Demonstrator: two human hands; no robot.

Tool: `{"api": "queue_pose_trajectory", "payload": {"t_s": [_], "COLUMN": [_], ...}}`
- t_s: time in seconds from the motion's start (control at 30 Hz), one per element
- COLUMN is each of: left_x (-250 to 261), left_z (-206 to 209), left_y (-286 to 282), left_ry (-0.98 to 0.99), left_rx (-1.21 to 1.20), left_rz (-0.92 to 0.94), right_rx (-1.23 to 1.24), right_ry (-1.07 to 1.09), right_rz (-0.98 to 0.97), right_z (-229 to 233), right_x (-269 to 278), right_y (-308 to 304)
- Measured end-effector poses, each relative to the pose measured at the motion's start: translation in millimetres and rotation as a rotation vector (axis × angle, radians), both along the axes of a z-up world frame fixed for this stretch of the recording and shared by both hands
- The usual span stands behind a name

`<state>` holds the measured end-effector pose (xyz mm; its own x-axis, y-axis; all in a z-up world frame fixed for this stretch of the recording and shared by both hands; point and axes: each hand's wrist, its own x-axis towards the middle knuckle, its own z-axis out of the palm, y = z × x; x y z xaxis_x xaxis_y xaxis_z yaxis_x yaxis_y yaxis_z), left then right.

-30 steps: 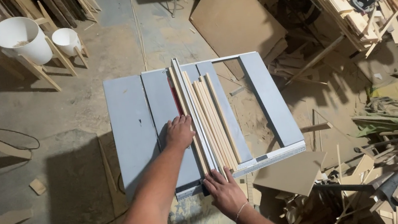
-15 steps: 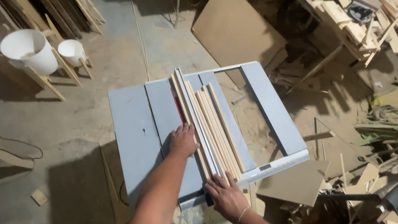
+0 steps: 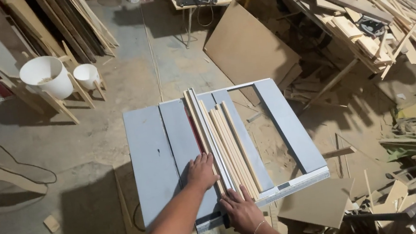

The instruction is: Cutting thin wood strips to size using a table saw.

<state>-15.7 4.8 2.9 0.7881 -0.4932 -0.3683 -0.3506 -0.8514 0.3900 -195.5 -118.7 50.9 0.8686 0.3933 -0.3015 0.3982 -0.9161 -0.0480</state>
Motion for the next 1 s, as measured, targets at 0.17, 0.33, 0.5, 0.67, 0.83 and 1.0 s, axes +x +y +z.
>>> {"api": "queue_pose_trajectory", "payload": {"t_s": [0.17,0.33,0.5,0.67,0.83,1.0], "left_x": [1,7,12,15,19,22], "left_z": [11,10,13,12,10,14], "left_y": [1,0,1,2,1,2], "left_ry": [0.06,0.039,0.054,0.045,0.06,0.075], "left_rx": [0.036,0.024,0.024,0.024,0.023,0.028], "left_rz": [-0.006,0.002,0.001,-0.012,-0.007,0.0], "right_rx": [-0.057,-0.052,-0.089,-0.13,-0.132,-0.173], "right_ry": [0.028,-0.011,0.071,0.115,0.134,0.176], "right_rz": [0.001,0.032,0.002,-0.015,-0.019,0.006], "right_z": [4,-1,6,16,27,34], "right_x": [7,10,19,23,25,31], "right_y": [2,-1,4,10,14,14]}}
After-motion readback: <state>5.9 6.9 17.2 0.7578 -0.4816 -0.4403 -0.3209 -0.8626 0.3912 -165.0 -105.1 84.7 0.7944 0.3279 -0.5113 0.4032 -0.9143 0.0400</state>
